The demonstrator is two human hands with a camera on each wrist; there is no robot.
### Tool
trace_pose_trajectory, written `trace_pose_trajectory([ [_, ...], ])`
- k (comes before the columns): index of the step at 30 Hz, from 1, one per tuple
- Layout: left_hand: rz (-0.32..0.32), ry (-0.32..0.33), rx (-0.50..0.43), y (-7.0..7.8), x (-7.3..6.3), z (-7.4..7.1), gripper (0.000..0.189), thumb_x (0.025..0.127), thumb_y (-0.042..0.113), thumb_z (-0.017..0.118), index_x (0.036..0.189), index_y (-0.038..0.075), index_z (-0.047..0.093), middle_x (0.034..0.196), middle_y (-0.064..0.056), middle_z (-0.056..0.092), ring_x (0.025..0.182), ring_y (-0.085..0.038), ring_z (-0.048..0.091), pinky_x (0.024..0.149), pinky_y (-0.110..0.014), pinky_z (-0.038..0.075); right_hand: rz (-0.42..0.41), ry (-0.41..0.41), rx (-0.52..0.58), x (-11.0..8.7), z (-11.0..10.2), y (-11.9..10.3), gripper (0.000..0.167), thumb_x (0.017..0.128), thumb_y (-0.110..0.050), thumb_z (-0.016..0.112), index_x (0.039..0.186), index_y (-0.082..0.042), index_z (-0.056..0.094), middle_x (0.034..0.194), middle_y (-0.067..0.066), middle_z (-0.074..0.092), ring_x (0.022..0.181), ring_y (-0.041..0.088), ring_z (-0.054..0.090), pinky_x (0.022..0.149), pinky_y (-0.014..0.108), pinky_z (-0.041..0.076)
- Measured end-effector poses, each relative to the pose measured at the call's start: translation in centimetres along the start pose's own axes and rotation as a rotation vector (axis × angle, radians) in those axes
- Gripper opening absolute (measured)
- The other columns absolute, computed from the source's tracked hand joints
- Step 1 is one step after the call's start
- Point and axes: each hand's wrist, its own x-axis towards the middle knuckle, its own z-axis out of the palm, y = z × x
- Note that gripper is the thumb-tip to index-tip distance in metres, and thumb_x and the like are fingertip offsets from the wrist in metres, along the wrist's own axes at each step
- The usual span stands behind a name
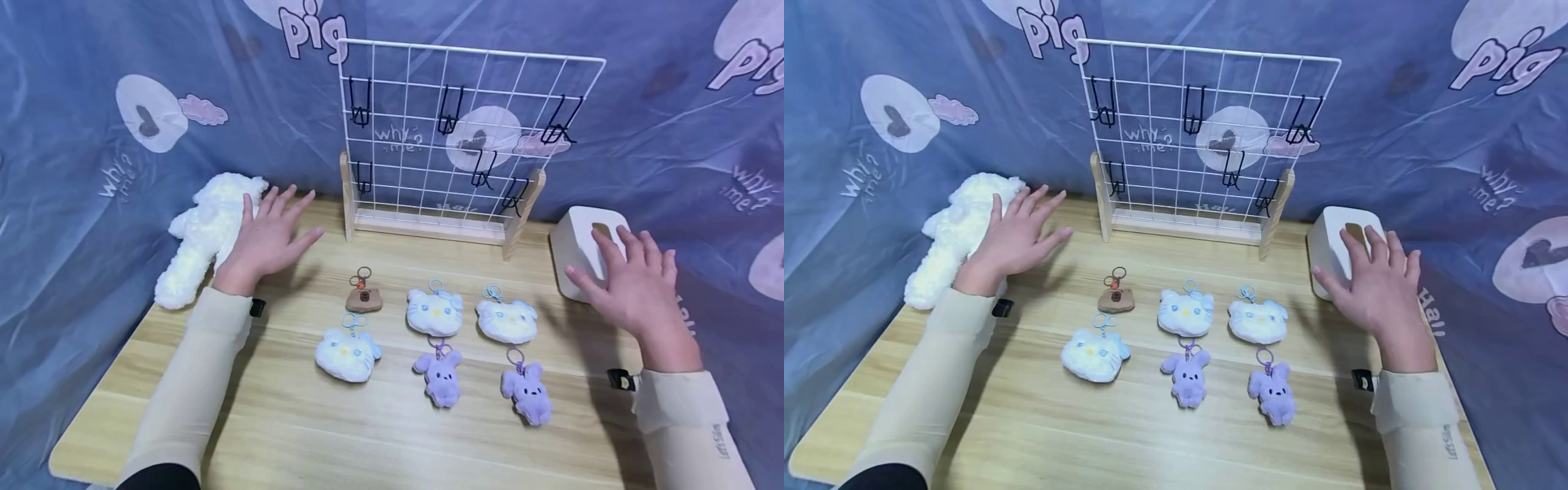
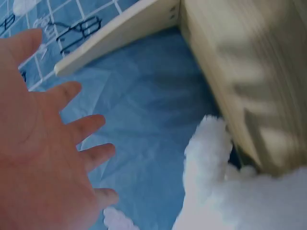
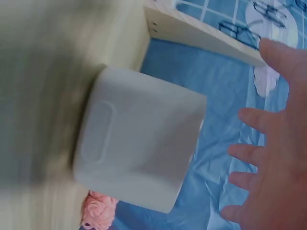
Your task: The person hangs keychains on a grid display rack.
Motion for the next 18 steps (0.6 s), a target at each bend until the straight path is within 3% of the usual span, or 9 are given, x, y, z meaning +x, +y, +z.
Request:
trace_pose_trajectory([
  [4,0.034,-0.023,-0.018,0.5,1.1,1.0,0.082,0.112,0.068,0.049,0.18,0.028,0.026,0.187,-0.018,0.022,0.174,-0.049,0.013,0.14,-0.081,-0.009,-0.033,0.043,0.029,-1.5,0.6,-0.4,0.08,0.113,-0.059,0.052,0.174,-0.009,0.035,0.179,0.035,0.023,0.168,0.063,0.006,0.134,0.09,-0.007],
  [7,0.064,-0.036,-0.054,0.7,1.9,1.7,0.082,0.112,0.063,0.054,0.179,0.022,0.029,0.185,-0.022,0.026,0.172,-0.05,0.02,0.142,-0.079,-0.002,-0.072,0.099,0.064,-2.8,1.1,-0.9,0.072,0.111,-0.05,0.062,0.167,-0.007,0.046,0.173,0.036,0.033,0.163,0.064,0.018,0.132,0.091,0.006],
  [11,0.081,-0.037,-0.106,0.8,2.9,2.3,0.08,0.113,0.055,0.059,0.177,0.014,0.033,0.183,-0.026,0.029,0.169,-0.051,0.027,0.143,-0.075,0.015,-0.119,0.173,0.125,-4.3,1.7,-2.1,0.063,0.105,-0.036,0.075,0.157,-0.004,0.057,0.162,0.037,0.048,0.148,0.066,0.037,0.115,0.088,0.029],
  [14,0.063,-0.043,-0.17,0.7,3.7,2.6,0.079,0.114,0.052,0.06,0.176,0.011,0.033,0.182,-0.027,0.03,0.167,-0.052,0.029,0.14,-0.075,0.026,-0.128,0.183,0.202,-5.3,2.1,-3.2,0.056,0.103,-0.026,0.079,0.151,-0.002,0.063,0.151,0.037,0.057,0.135,0.063,0.049,0.105,0.082,0.039],
  [18,0.035,-0.045,-0.266,0.8,4.6,3.4,0.077,0.115,0.049,0.059,0.174,0.007,0.036,0.179,-0.027,0.035,0.164,-0.052,0.034,0.139,-0.074,0.03,-0.098,0.144,0.292,-6.6,2.3,-4.3,0.046,0.102,-0.017,0.081,0.143,0.0,0.069,0.133,0.033,0.069,0.114,0.049,0.066,0.092,0.049,0.059],
])
